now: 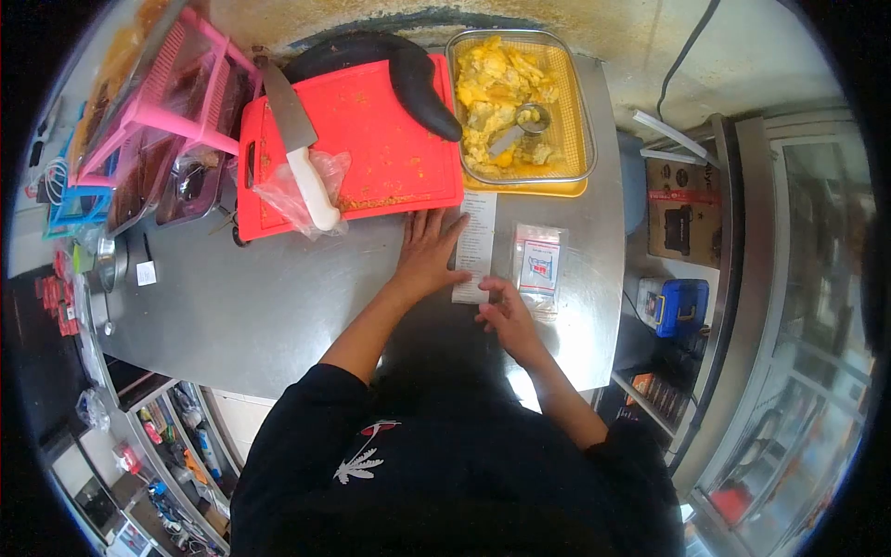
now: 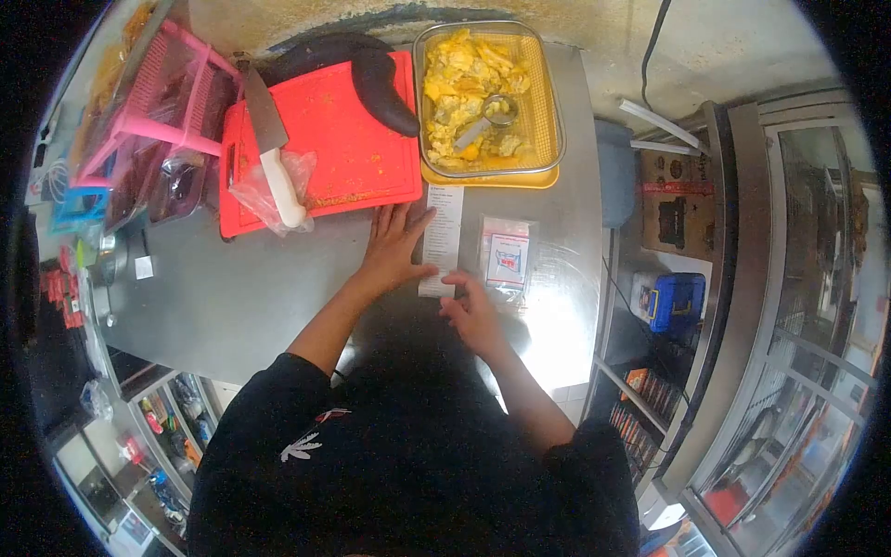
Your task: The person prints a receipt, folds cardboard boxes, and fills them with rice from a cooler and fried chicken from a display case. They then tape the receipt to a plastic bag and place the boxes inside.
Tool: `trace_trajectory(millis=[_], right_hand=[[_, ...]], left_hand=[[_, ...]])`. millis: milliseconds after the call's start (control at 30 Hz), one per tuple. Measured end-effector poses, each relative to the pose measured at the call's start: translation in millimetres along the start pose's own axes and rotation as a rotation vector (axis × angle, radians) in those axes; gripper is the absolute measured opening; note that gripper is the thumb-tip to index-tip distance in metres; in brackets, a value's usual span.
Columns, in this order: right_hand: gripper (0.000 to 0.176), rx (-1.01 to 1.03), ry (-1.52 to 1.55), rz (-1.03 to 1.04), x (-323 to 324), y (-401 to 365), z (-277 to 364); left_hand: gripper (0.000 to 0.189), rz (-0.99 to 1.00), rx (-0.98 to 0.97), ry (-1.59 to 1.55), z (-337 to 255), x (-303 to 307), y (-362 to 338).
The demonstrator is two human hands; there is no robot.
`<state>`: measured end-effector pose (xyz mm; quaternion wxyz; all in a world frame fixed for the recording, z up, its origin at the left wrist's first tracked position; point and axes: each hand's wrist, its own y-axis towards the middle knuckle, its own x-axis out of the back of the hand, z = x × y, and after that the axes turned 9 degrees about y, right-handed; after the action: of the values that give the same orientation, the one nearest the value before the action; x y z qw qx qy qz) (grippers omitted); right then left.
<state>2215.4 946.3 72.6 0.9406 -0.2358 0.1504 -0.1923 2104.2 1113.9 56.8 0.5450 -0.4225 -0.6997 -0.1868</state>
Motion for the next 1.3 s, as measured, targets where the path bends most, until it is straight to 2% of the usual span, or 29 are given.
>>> trace_trajectory(millis=[67, 100, 167, 200, 267, 300, 367, 400, 467, 567, 600, 667, 867, 900, 967, 1067, 1100, 1167, 1233, 1300], right_hand=[[0.026, -0.203, 0.155, 0.118, -3, -1, 7], [0.026, -0.205, 0.156, 0.118, -4, -2, 3], [0.025, -0.002, -0.026, 0.055, -5, -6, -10], [0.025, -0.004, -0.027, 0.055, -4, -7, -14], [0.025, 0.415, -0.392, -0.213, -4, -9, -16], [0.025, 0.414, -0.393, -0.213, -4, -10, -16], [0.026, 0.095, -0.01, -0.122, -3, -12, -15], [0.026, 0.093, -0.01, -0.125, -3, -12, -14], [0.026, -0.054, 0.172, -0.104, -5, -11, -12], [0.027, -0.145, 0.1, 0.014, -2, -15, -8], [0.027, -0.147, 0.1, 0.014, -1, -17, -10], [0.032, -0.102, -0.092, 0.094, 0, -21, -12], [0.04, -0.144, -0.104, 0.096, 3, -28, -23], [0.04, -0.145, -0.102, 0.097, 5, -29, -27], [0.044, -0.312, -0.001, 0.109, 1, -32, -8], [0.047, -0.388, -0.149, 0.155, 1, -35, 10], [0.047, -0.389, -0.148, 0.156, 3, -35, 4], [0.045, -0.224, -0.204, 0.148, 4, -36, -9], [0.045, -0.232, -0.228, 0.141, 4, -37, -10], [0.045, -0.242, -0.254, 0.132, 3, -39, -1]], left_hand=[[0.09, -0.001, -0.007, 0.006, 0, 0, 0], [0.091, 0.014, 0.006, -0.004, -1, 0, 1], [0.091, 0.029, 0.02, -0.019, -3, 0, 3], [0.092, 0.027, 0.022, -0.014, -3, -1, 4], [0.092, 0.028, 0.024, -0.012, -4, -1, 4], [0.092, 0.027, 0.03, -0.008, -4, 0, 5], [0.093, 0.03, 0.035, -0.007, -6, 0, 6], [0.093, 0.026, 0.034, -0.012, -6, 0, 6], [0.093, 0.023, 0.032, -0.018, -5, -3, 6], [0.095, -0.028, 0.004, 0.026, -2, -9, 6], [0.094, -0.032, -0.008, 0.041, -2, -9, 5], [0.094, -0.038, -0.022, 0.057, -2, -10, 5], [0.082, -0.057, -0.067, -0.004, -1, -18, 0], [0.081, -0.087, -0.14, 0.009, 3, -28, -3], [0.079, -0.114, -0.214, 0.024, 2, -31, -10], [0.084, -0.107, -0.205, 0.061, -7, -15, -22], [0.088, -0.043, -0.166, 0.06, -11, -8, -26], [0.093, 0.02, -0.122, 0.06, -15, -5, -30], [0.103, 0.057, -0.097, 0.045, -17, -4, -31], [0.105, 0.077, -0.086, 0.04, -18, -6, -30]])
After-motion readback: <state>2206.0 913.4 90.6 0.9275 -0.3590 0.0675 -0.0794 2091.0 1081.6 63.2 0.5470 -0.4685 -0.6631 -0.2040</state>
